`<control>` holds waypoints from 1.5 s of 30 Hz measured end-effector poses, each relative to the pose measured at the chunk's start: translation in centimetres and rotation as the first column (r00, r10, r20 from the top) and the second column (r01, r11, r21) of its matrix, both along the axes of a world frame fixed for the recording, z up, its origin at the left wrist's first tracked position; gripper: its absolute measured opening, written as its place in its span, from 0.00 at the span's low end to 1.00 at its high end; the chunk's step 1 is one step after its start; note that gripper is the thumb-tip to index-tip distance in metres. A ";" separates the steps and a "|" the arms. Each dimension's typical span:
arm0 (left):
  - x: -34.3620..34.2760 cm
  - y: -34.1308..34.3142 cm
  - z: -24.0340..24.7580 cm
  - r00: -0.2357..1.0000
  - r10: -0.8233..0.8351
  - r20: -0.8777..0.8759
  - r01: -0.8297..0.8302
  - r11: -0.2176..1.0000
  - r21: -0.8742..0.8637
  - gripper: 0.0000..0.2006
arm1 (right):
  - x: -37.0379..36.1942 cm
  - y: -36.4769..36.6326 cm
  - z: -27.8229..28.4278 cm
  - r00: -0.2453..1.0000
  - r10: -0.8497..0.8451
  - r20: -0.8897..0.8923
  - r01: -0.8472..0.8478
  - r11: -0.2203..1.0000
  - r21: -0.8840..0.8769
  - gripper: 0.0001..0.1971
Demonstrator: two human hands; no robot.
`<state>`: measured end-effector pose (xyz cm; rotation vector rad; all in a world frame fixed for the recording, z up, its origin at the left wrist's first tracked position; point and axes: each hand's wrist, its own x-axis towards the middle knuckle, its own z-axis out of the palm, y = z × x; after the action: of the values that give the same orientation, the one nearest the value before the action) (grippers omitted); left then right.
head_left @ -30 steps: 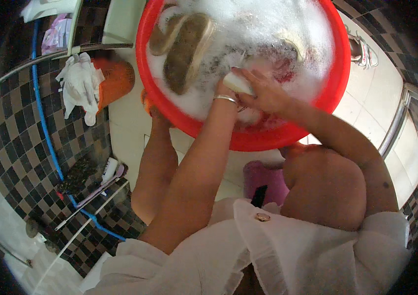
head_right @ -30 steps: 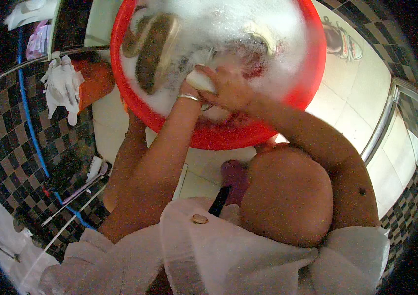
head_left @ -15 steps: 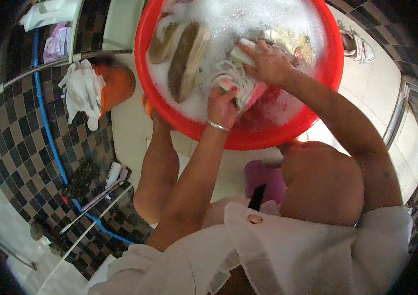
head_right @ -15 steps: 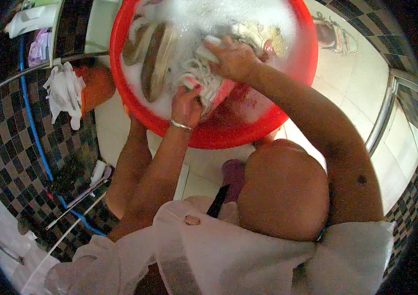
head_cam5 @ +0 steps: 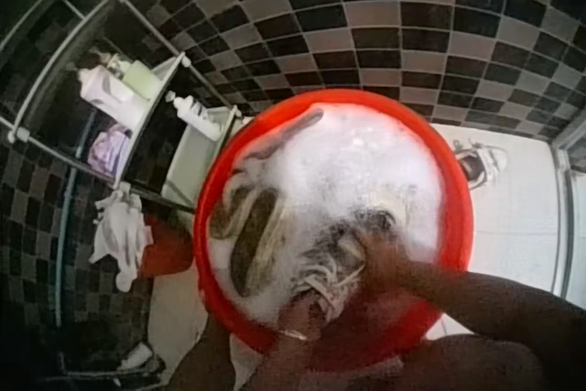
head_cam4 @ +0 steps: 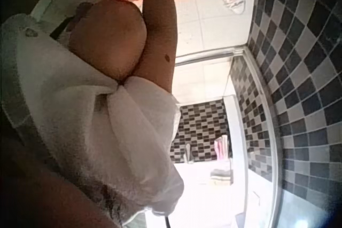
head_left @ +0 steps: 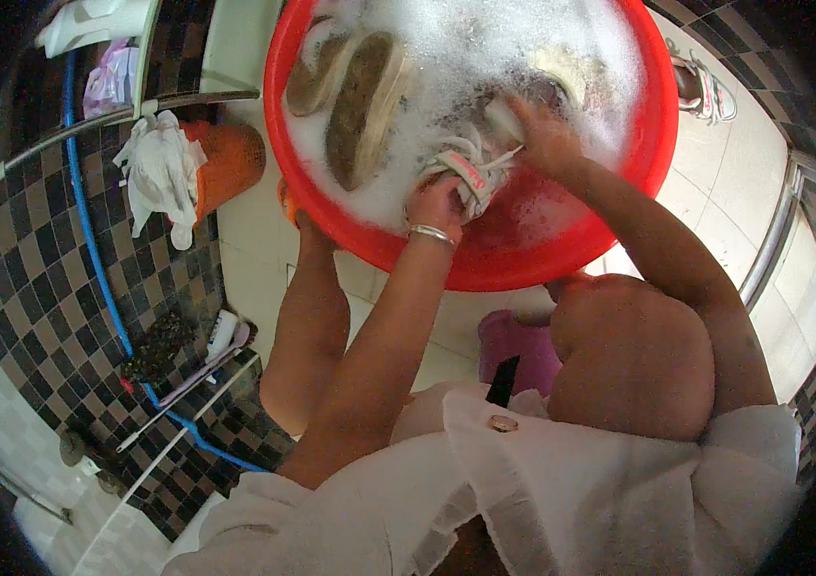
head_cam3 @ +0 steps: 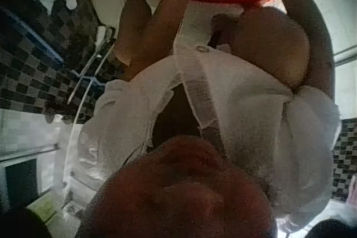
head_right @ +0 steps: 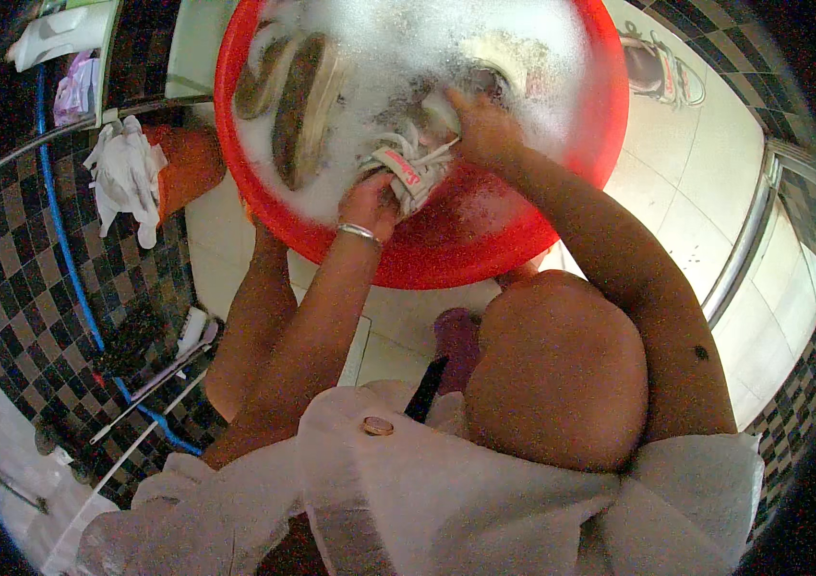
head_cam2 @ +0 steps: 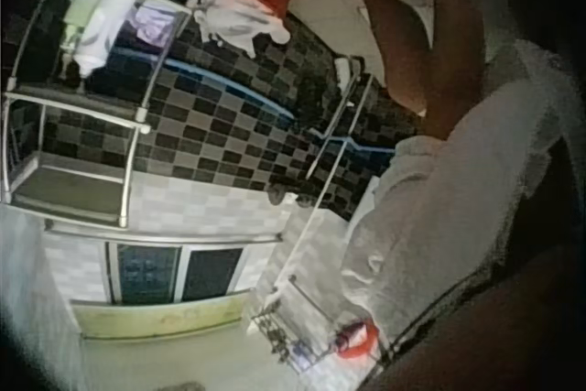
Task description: The person scrubs several shoes in a basin of soapy water using a brush, moving them in and out of the water to clean the surfaces.
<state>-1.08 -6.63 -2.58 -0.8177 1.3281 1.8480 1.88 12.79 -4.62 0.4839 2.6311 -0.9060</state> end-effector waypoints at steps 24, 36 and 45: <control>-1.6 -0.8 1.7 0.976 -0.133 0.173 0.098 0.975 0.201 0.16 | 0.8 1.2 -6.8 0.854 0.279 -0.440 -0.178 0.950 0.256 0.31; -1.5 -1.9 -0.3 0.971 -0.204 0.123 0.179 0.966 0.187 0.15 | 0.2 1.2 -7.2 0.982 0.125 0.143 -0.117 0.991 -0.062 0.25; -1.2 -1.4 0.2 0.970 -0.198 0.142 0.176 0.972 0.154 0.13 | 0.5 1.3 -7.2 0.993 0.025 0.119 -0.013 0.995 -0.103 0.24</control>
<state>-2.30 -8.04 -2.40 -0.7211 1.1235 1.6717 2.34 14.04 -11.83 0.4714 2.4634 -0.9686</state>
